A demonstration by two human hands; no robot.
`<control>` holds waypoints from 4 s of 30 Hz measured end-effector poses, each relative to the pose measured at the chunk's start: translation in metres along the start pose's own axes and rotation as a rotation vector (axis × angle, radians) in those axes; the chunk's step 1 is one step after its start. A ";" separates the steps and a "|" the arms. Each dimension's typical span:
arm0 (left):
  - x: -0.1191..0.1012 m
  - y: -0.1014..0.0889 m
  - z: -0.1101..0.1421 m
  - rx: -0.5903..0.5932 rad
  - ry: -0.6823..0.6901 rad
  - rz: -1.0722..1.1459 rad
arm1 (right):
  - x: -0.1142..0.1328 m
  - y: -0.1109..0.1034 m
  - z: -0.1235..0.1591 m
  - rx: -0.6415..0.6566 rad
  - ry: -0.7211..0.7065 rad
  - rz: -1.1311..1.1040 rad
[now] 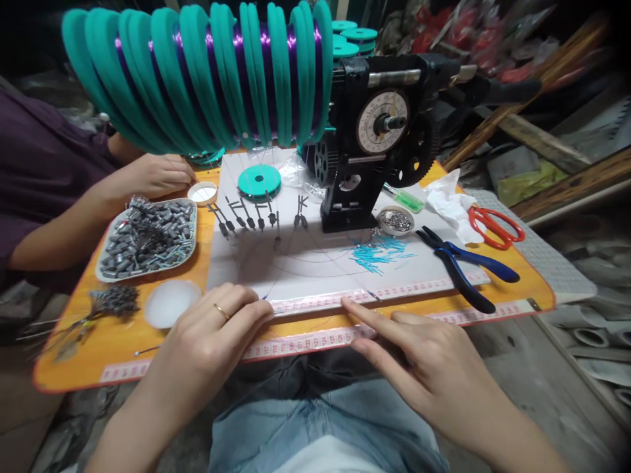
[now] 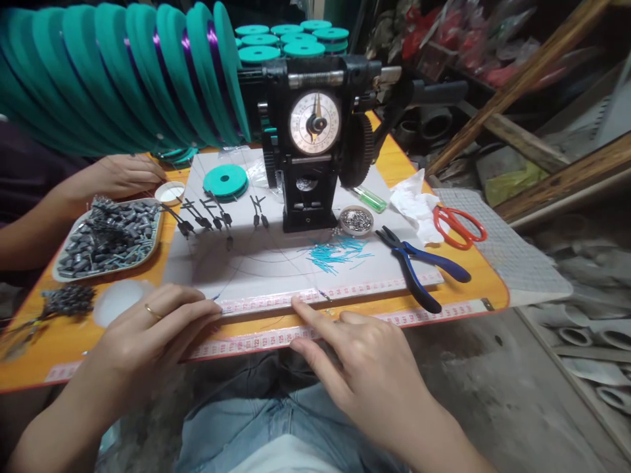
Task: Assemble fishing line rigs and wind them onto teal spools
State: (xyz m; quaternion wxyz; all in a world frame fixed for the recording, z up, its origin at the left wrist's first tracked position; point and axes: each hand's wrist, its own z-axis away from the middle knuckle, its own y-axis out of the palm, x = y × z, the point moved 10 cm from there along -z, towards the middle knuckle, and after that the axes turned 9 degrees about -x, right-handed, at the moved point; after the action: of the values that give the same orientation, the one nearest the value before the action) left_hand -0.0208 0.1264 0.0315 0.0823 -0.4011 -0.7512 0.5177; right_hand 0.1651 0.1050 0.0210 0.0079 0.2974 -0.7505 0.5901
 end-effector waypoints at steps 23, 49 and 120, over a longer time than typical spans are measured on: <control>0.000 0.000 -0.003 0.022 0.019 0.002 | 0.007 -0.004 0.001 -0.089 -0.039 0.101; -0.024 -0.023 0.005 -0.287 -0.013 0.208 | 0.066 -0.039 0.003 -0.513 -0.288 -0.022; -0.011 0.042 0.068 -0.555 -1.068 1.265 | 0.088 -0.011 -0.019 -0.365 -0.388 -0.210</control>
State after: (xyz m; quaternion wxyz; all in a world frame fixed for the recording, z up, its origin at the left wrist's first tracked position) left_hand -0.0282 0.0764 -0.0314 -0.6845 -0.4521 -0.4245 0.3832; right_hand 0.0913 0.0817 0.0688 -0.0215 0.4747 -0.7969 0.3731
